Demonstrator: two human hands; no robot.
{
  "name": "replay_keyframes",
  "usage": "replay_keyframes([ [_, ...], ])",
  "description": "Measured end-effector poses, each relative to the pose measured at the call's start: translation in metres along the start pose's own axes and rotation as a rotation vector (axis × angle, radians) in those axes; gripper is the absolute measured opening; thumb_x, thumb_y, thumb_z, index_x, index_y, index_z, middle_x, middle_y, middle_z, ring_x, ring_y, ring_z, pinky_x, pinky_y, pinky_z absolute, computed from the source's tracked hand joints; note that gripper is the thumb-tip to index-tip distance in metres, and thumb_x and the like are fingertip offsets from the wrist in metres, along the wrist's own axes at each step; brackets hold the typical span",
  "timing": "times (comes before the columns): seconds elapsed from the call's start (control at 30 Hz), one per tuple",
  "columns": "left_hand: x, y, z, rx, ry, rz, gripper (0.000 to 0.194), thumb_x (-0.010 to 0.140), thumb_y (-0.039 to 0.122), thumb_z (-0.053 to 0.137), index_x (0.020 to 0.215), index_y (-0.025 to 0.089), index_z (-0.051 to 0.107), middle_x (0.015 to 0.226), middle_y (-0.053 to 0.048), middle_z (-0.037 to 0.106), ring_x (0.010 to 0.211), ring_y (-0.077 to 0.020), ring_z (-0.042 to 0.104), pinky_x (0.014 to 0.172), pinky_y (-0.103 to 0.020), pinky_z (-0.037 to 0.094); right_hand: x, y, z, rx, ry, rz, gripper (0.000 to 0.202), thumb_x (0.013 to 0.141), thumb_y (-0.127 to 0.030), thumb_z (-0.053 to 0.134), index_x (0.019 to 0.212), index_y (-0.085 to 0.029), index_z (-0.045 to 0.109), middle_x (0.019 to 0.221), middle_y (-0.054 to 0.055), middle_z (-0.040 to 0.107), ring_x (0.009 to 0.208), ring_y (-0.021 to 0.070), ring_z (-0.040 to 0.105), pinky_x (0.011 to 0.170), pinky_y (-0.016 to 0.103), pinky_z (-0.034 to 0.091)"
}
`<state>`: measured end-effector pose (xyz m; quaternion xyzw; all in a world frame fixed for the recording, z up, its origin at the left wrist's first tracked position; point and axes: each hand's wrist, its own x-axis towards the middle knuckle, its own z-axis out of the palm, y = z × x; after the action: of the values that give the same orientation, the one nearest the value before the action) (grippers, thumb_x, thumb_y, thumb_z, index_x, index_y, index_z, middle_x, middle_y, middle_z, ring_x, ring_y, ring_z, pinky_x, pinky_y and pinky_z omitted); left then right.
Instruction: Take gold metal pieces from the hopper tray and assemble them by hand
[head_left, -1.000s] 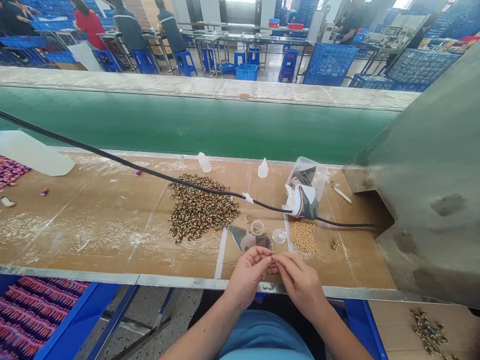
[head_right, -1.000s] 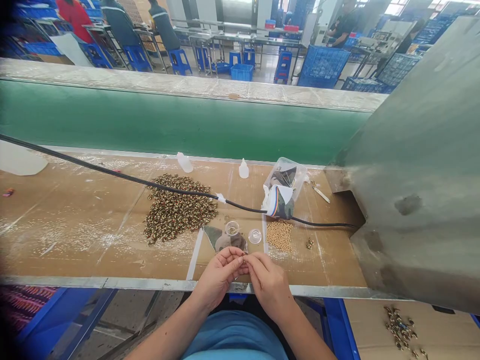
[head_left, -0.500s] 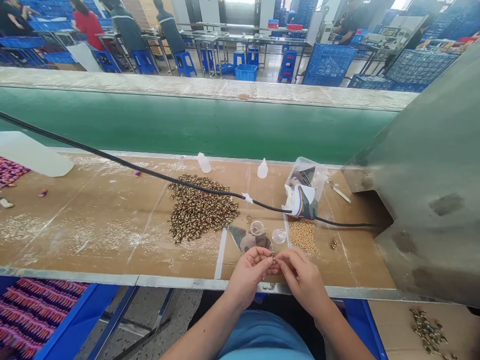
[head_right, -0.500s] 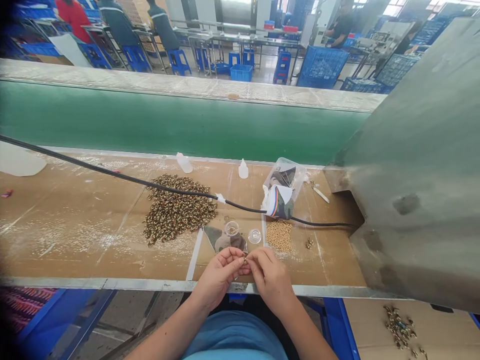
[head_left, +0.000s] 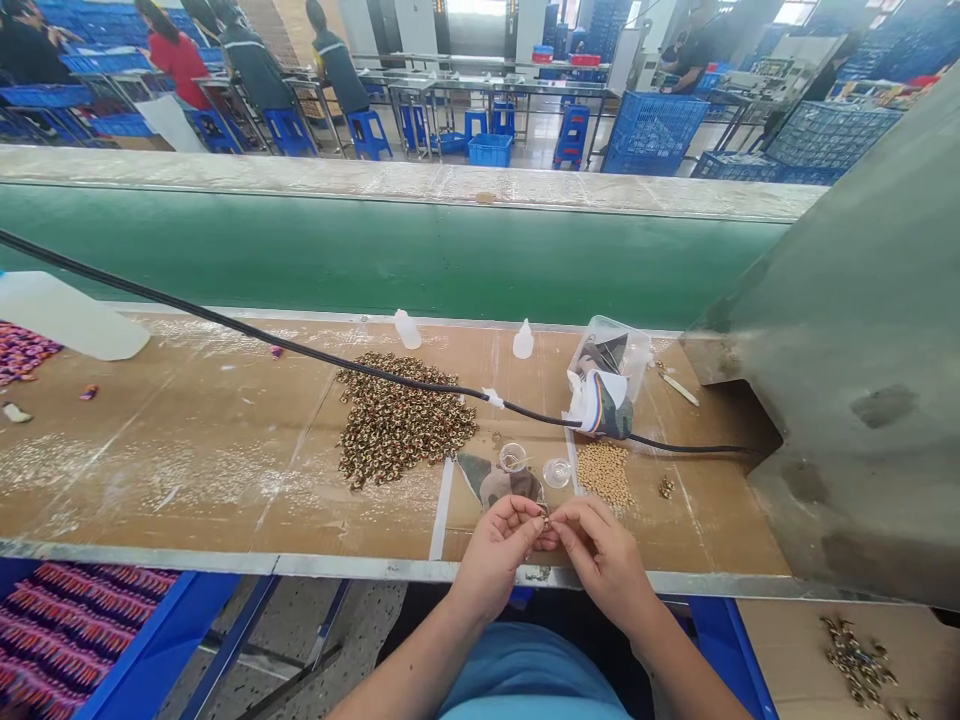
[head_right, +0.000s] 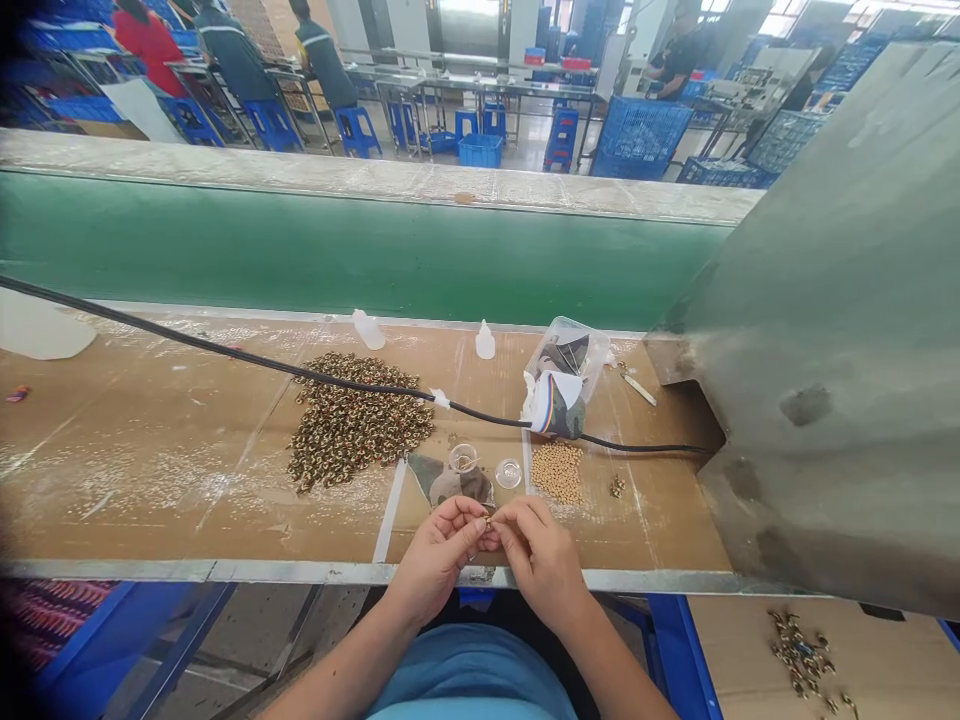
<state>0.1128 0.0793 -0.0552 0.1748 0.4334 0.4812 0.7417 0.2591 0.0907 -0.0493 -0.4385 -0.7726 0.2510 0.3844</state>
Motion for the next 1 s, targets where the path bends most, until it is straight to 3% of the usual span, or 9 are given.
replay_keyframes([
  [0.17, -0.002, -0.010, -0.003, 0.128, 0.005, 0.165, 0.031, 0.069, 0.036, 0.073, 0.080, 0.012, 0.057, 0.075, -0.004, 0.062, 0.071, -0.0125, 0.058, 0.073, -0.025, 0.048, -0.008, -0.002, 0.005, 0.028, 0.079, 0.060, 0.010, 0.090, -0.023, 0.050, 0.087, -0.017, 0.058, 0.081, 0.004, 0.056, 0.050, 0.0083, 0.048, 0.047, 0.020, 0.043],
  [0.37, -0.004, -0.015, -0.005, 0.203, -0.015, 0.220, 0.028, 0.072, 0.036, 0.070, 0.082, 0.013, 0.058, 0.090, -0.008, 0.066, 0.085, -0.0155, 0.062, 0.082, -0.028, 0.048, -0.015, -0.002, 0.007, -0.061, 0.090, -0.006, 0.014, 0.094, -0.021, 0.045, 0.088, -0.018, 0.058, 0.083, 0.005, 0.058, 0.073, 0.0116, 0.058, 0.062, 0.020, 0.048],
  [0.67, -0.004, -0.015, -0.006, 0.206, -0.015, 0.203, 0.027, 0.071, 0.035, 0.071, 0.082, 0.014, 0.057, 0.095, -0.010, 0.067, 0.091, -0.0175, 0.063, 0.086, -0.030, 0.048, -0.018, 0.000, 0.006, -0.181, 0.089, -0.125, 0.012, 0.095, -0.018, 0.044, 0.096, -0.018, 0.056, 0.087, 0.004, 0.058, 0.077, 0.0107, 0.058, 0.067, 0.020, 0.047],
  [1.0, -0.005, -0.015, -0.005, 0.308, -0.063, 0.178, 0.031, 0.075, 0.038, 0.068, 0.091, 0.014, 0.058, 0.096, -0.010, 0.066, 0.088, -0.0172, 0.063, 0.085, -0.030, 0.049, -0.019, 0.004, 0.000, 0.036, 0.055, 0.101, 0.016, 0.094, -0.023, 0.045, 0.083, -0.018, 0.057, 0.080, 0.003, 0.056, 0.069, 0.0109, 0.055, 0.060, 0.020, 0.044],
])
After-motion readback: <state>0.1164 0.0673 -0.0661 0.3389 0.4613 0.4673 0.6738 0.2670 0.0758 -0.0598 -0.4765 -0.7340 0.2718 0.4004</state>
